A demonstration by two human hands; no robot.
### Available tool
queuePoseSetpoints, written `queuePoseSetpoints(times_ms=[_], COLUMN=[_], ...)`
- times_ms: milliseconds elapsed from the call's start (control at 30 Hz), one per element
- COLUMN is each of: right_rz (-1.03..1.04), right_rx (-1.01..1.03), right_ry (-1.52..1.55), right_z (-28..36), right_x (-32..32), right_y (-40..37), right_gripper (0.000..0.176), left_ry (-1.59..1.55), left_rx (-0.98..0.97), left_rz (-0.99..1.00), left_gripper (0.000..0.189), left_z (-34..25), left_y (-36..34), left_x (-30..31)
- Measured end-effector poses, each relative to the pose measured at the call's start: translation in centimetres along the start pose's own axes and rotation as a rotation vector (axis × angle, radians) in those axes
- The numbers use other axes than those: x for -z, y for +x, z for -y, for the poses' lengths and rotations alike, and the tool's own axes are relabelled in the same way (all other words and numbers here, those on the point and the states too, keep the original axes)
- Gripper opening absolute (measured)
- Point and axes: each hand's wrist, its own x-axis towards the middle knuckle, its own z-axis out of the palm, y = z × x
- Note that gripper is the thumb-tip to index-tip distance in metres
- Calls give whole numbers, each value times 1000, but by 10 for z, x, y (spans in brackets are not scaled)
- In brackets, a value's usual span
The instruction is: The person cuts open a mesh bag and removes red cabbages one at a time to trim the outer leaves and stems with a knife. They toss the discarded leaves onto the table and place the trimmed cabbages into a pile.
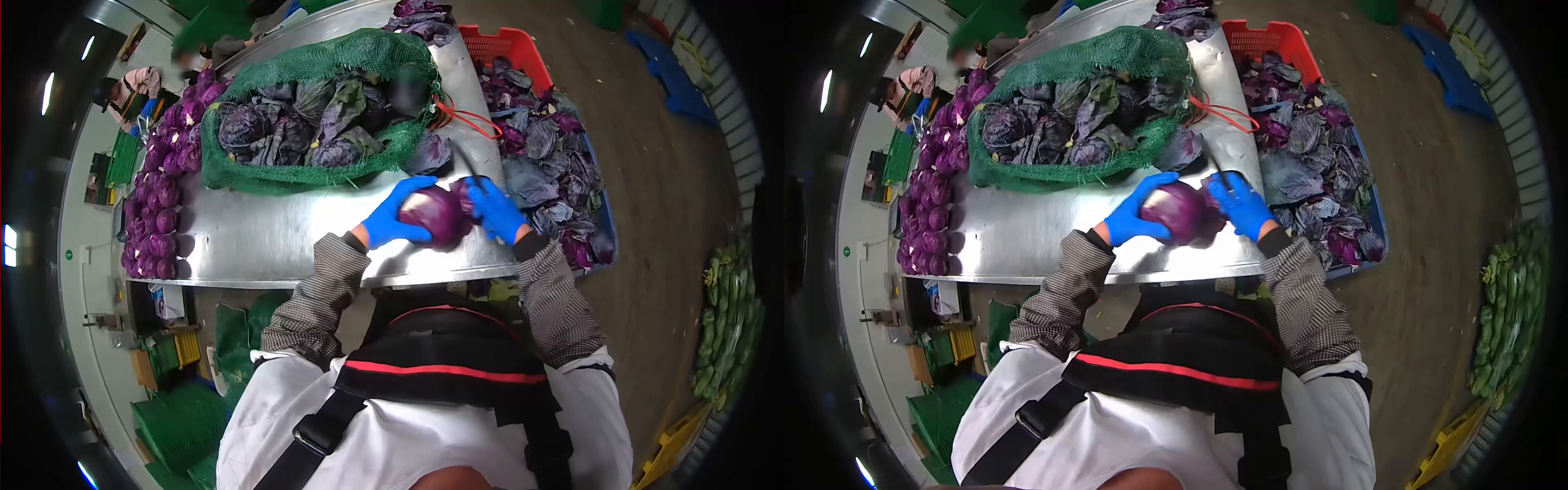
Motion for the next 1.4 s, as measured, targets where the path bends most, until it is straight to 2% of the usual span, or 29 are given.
queuePoseSetpoints(times_ms=[33, 100, 133, 167, 233, 333, 367, 400, 433, 500, 533, 567, 633, 700, 800, 867, 933, 1033, 1133, 1200, 1267, 1333, 1367, 1400], right_rz=[233, 86, 126, 130, 85, 54, 75, 39, 42, 48, -85, -80, -39, -61, -83, -88, -217, -206, -202, -242, -287, -243, -243, -218], right_rx=[-174, 211, 77, 78, 19, 98, 138, 163, 162, 186, 309, 307, 263, 263, 270, 273, 367, 375, 369, 369, 369, 262, 262, 154], right_ry=[198, -159, 2, -1, -66, -167, -213, -328, -331, -508, -572, -575, -666, -666, -659, -654, -775, -905, -896, -936, -979, -972, -971, -881], right_z=[13, -45, -57, -51, -36, -50, -50, -49, -42, -31, -40, -37, -30, -33, -30, -27, -26, -18, -25, -31, -36, -36, -38, -43], right_x=[-3, -38, -47, -47, -51, -55, -53, -50, -44, -31, -35, -32, -25, -28, -31, -31, -32, -35, -38, -42, -43, -42, -37, -27], right_y=[-1, 15, 17, 13, -2, 9, 11, 11, 7, -1, -1, -1, -2, -3, -3, -3, 1, 0, 3, 8, 16, 29, 39, 53], right_gripper=[67, 74, 77, 77, 77, 69, 65, 53, 53, 43, 33, 33, 29, 28, 27, 27, 21, 15, 14, 14, 14, 15, 15, 17], left_ry=[363, 467, 460, 453, 284, 446, 386, 324, 322, 316, 332, 327, 329, 321, 612, 581, 553, 629, 692, 724, 725, 728, 762, 796], left_rx=[-137, -105, 42, 187, 101, 95, 162, 231, 234, 365, 331, 335, 221, 192, 347, 392, 435, 486, 553, 660, 673, 686, 590, 491], left_rz=[1, -152, -273, -394, -450, -539, -586, -632, -635, -534, -489, -491, -370, -410, -631, -609, -587, -560, -527, -487, -487, -492, -512, -532], left_gripper=[92, 89, 86, 84, 82, 90, 92, 94, 94, 99, 100, 100, 103, 106, 107, 105, 103, 100, 101, 104, 103, 103, 102, 102], left_z=[8, 29, 47, 66, 83, 70, 59, 53, 52, 53, 60, 60, 58, 61, 64, 63, 64, 65, 59, 51, 46, 49, 56, 60], left_y=[4, 0, -9, -18, -27, -18, -10, -5, -2, 7, 8, 8, 10, 13, 21, 23, 27, 36, 44, 50, 54, 53, 48, 42], left_x=[-6, -22, -30, -37, -54, -72, -77, -78, -74, -57, -48, -40, -30, -38, -61, -55, -49, -46, -47, -48, -49, -53, -58, -62])
